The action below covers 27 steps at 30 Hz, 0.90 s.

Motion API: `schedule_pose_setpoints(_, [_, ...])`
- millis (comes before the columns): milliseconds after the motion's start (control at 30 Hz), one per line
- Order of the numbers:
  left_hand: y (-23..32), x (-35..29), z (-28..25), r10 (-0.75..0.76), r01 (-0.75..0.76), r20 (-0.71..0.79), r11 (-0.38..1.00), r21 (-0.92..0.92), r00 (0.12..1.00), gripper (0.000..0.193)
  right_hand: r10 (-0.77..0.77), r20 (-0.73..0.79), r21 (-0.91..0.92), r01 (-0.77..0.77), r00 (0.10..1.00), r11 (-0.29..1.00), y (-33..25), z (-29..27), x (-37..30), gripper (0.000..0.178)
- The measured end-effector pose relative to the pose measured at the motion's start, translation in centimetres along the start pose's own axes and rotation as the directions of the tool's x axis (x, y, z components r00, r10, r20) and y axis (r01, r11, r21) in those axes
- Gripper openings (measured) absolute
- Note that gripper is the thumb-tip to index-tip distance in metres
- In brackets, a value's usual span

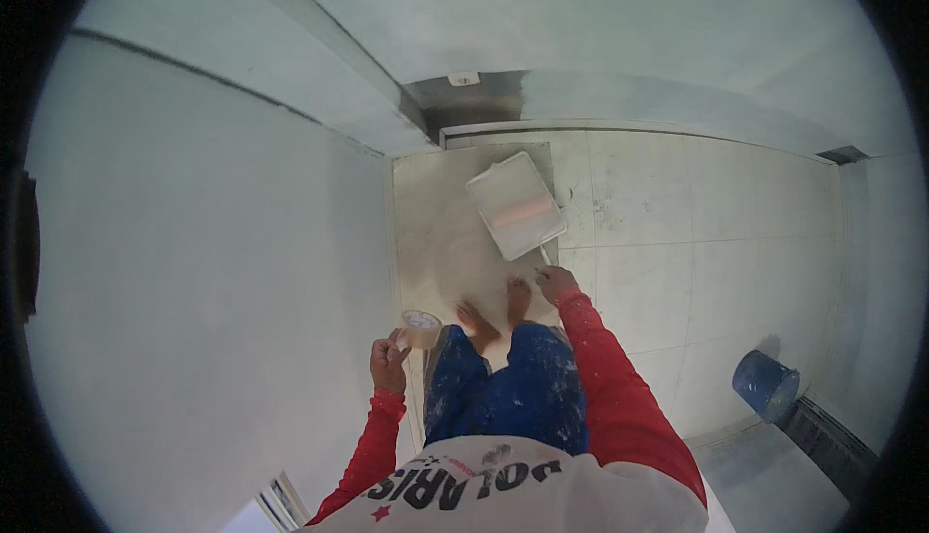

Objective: The person paints the walls of a small room using a paint roller and tray. They repeatedly roll the roller in the paint tray and apply white paint to the walls. Later, they apply masking tape around a wall-mounted fixture.

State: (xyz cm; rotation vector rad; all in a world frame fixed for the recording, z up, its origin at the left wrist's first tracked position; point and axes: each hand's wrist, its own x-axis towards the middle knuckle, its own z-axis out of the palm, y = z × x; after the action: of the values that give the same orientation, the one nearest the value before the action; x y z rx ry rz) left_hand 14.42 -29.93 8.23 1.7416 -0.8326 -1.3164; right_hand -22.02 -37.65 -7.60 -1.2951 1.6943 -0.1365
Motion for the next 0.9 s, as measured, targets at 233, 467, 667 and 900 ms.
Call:
schedule_pose_setpoints(233, [-0.3, 18.5, 5.7, 0.123, -0.205, 0.300, 0.943, 0.263, 0.946, 0.007, 0.128, -0.059, -0.014, -0.129, 0.990, 0.992, -1.6, -3.0, 10.8, 0.033])
schedule_pose_setpoints(467, [-13.3, 27.8, 12.5, -0.037, 0.026, 0.418, 0.999, 0.032, 0.908, 0.005, 0.588, -0.056, -0.414, -0.555, 0.807, 0.722, 10.9, 1.9, 21.9, 0.036])
schedule_pose_setpoints(667, [-22.1, 31.8, 15.9, -0.029, 0.059, 0.360, 0.996, -0.071, 0.933, 0.017, 0.358, -0.125, -0.405, -0.377, 0.925, 0.833, 16.3, 4.0, 35.1, 0.034])
schedule_pose_setpoints(900, [-23.0, 33.2, 18.0, -0.045, 0.052, 0.127, 0.997, -0.057, 0.991, 0.011, 0.316, -0.324, -0.145, -0.377, 0.892, 0.915, 23.0, 3.9, 43.6, 0.029])
